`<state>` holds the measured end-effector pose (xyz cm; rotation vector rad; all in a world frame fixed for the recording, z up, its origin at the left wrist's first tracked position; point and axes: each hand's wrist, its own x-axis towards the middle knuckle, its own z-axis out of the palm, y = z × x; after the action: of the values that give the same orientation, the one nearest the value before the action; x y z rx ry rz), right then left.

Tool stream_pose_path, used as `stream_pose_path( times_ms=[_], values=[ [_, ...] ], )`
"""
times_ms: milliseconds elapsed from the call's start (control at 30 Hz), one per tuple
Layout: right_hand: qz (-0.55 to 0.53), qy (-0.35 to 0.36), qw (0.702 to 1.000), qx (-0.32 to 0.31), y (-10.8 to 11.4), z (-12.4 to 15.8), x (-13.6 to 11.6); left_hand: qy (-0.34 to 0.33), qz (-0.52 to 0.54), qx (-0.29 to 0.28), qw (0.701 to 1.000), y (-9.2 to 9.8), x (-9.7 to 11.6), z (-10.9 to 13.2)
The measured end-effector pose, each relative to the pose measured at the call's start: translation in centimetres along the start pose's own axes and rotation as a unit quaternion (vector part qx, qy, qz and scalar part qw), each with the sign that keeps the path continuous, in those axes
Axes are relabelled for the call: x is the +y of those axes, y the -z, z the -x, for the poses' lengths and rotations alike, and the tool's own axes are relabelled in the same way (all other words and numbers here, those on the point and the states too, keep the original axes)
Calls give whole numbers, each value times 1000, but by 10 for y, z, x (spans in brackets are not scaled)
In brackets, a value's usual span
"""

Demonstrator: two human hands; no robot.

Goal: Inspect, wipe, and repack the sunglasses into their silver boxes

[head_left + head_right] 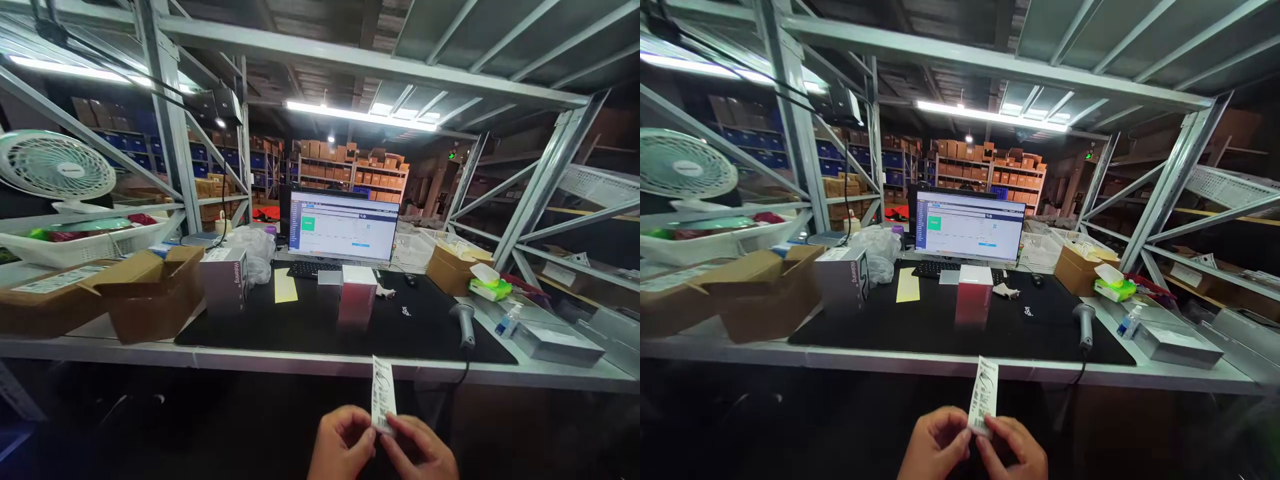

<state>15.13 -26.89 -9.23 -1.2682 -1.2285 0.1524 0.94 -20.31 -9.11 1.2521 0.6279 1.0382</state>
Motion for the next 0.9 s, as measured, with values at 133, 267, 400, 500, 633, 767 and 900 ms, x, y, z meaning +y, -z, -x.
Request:
stream_pose_path(
  times_ms=[133,267,400,500,633,767,900],
  values=[
    [2,-16,999,-38,-9,-33,-18,9,-28,9,1000,14,22,-21],
    [-26,-36,994,-100,-29,-61,-19,-8,-47,21,999,30,35,-40],
    [-3,-14,985,-174,-49,-82,-12,-70,-107,56,990,50,41,-55],
    [36,49,985,-163,-60,-100,-8,-109,-158,74,979,65,41,-68],
    [54,146,972,-176,-76,-125,-4,-149,-223,68,961,83,40,-85],
    [48,200,950,-236,-95,-139,1,-225,-311,49,922,96,44,-95],
    [49,231,932,-276,-106,-149,12,-262,-427,-28,865,107,47,-98]
  ],
)
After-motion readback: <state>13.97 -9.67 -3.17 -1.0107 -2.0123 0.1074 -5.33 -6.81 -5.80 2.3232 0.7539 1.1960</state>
